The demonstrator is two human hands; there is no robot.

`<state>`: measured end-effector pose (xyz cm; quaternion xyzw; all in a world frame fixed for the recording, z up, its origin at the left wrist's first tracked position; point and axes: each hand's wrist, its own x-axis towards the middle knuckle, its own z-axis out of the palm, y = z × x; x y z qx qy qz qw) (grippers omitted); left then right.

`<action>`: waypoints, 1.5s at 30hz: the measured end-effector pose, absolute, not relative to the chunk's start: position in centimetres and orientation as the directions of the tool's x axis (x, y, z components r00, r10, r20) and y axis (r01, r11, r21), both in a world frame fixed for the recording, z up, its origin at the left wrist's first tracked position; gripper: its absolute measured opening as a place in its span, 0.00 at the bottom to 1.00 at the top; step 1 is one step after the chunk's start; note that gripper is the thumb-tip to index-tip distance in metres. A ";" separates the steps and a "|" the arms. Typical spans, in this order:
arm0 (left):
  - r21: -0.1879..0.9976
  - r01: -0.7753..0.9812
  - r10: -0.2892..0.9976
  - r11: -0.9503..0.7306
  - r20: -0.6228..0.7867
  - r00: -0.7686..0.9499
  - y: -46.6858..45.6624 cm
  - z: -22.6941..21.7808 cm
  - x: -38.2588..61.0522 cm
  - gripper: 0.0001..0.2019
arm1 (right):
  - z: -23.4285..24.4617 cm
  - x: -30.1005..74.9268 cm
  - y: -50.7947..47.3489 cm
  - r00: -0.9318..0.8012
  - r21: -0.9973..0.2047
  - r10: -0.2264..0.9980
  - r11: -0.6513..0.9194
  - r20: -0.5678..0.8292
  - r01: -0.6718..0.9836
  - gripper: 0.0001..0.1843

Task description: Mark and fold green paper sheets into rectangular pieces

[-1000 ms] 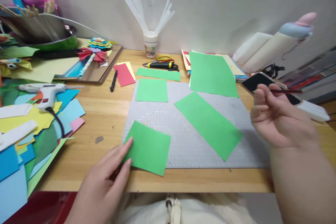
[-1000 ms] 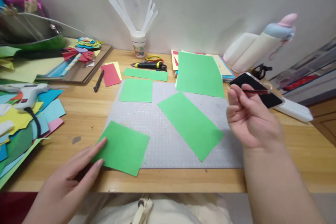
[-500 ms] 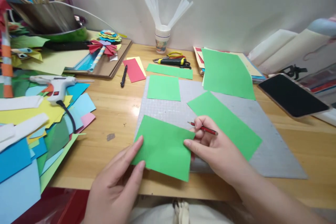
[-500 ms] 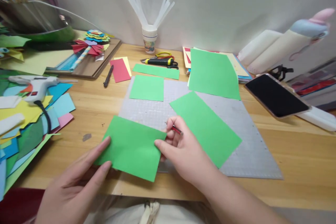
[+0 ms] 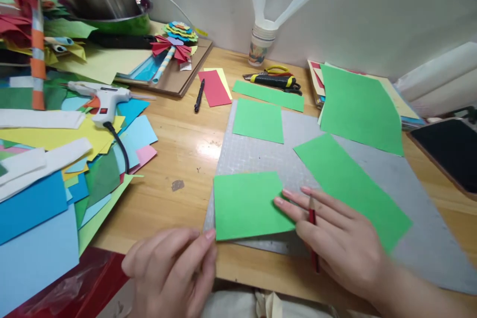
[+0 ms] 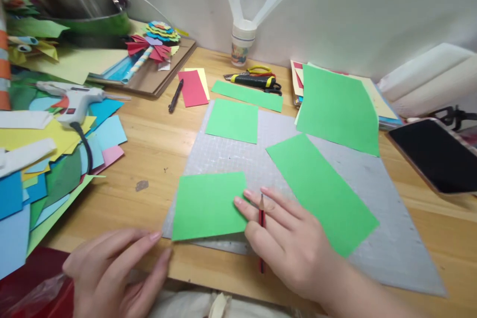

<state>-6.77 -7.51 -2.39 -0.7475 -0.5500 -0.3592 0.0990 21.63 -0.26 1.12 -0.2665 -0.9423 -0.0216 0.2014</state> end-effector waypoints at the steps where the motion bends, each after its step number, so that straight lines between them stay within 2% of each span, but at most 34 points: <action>1: 0.231 0.890 0.744 -0.393 0.649 0.160 -7.4 -2.3 -6.7 0.15 | 0.8 21.6 -0.5 -0.792 -0.054 0.482 0.864 0.375 0.501 0.17; 5: 0.207 0.883 0.776 -0.420 0.588 0.231 -7.7 -2.7 -6.1 0.14 | -0.2 21.3 -1.4 -0.791 -0.060 0.519 0.846 0.323 0.530 0.17; 11: 0.246 0.924 0.807 -0.292 0.581 0.100 -9.5 -5.0 -5.1 0.16 | -0.7 21.3 -2.7 -0.748 -0.076 0.590 0.798 0.303 0.598 0.17; 15: 0.238 0.929 0.818 -0.282 0.566 0.103 -9.5 -4.7 -5.0 0.15 | -0.7 20.8 -2.8 -0.736 -0.159 0.588 0.806 0.335 0.571 0.15; 21: 0.221 0.914 0.791 -0.340 0.594 0.151 -8.8 -3.7 -5.5 0.12 | -0.9 20.3 -2.3 -0.744 -0.262 0.593 0.804 0.307 0.533 0.15; 25: 0.130 0.901 0.761 -0.415 0.592 0.265 -8.3 -3.2 -5.9 0.14 | -0.2 20.8 -1.7 -0.740 -0.402 0.605 0.780 0.294 0.479 0.13; 28: 0.112 0.899 0.736 -0.424 0.620 0.270 -7.6 -2.5 -5.9 0.12 | 0.8 21.3 -1.0 -0.661 -0.603 0.693 0.667 0.286 0.438 0.11; 30: 0.150 0.891 0.727 -0.430 0.642 0.242 -7.1 -1.9 -5.8 0.12 | 1.2 21.6 -0.6 -0.597 -0.726 0.754 0.570 0.275 0.385 0.12; 32: 0.207 0.867 0.737 -0.453 0.634 0.234 -6.7 -1.3 -5.7 0.15 | 1.4 21.6 -0.2 -0.573 -0.801 0.783 0.494 0.241 0.338 0.14; 35: 0.260 0.833 0.740 -0.489 0.629 0.238 -6.5 -0.9 -5.6 0.19 | 1.6 21.1 0.2 -0.447 -0.843 0.865 0.404 0.226 0.356 0.13; 37: 0.260 0.832 0.732 -0.490 0.642 0.230 -6.4 -0.9 -5.4 0.18 | 1.6 20.4 0.4 -0.242 -0.893 0.954 0.258 0.176 0.368 0.12; 39: 0.247 0.840 0.740 -0.484 0.627 0.242 -6.5 -1.0 -5.1 0.16 | 1.7 19.6 0.6 -0.082 -0.947 0.995 0.075 0.052 0.312 0.13; 42: 0.245 0.846 0.735 -0.474 0.639 0.227 -6.6 -1.2 -4.7 0.15 | 1.7 18.6 1.0 -0.093 -0.972 0.991 -0.078 -0.101 0.223 0.15; 45: 0.243 0.844 0.740 -0.478 0.628 0.239 -6.6 -1.2 -4.6 0.15 | 1.6 17.5 1.8 -0.138 -0.960 0.970 -0.164 -0.198 0.225 0.20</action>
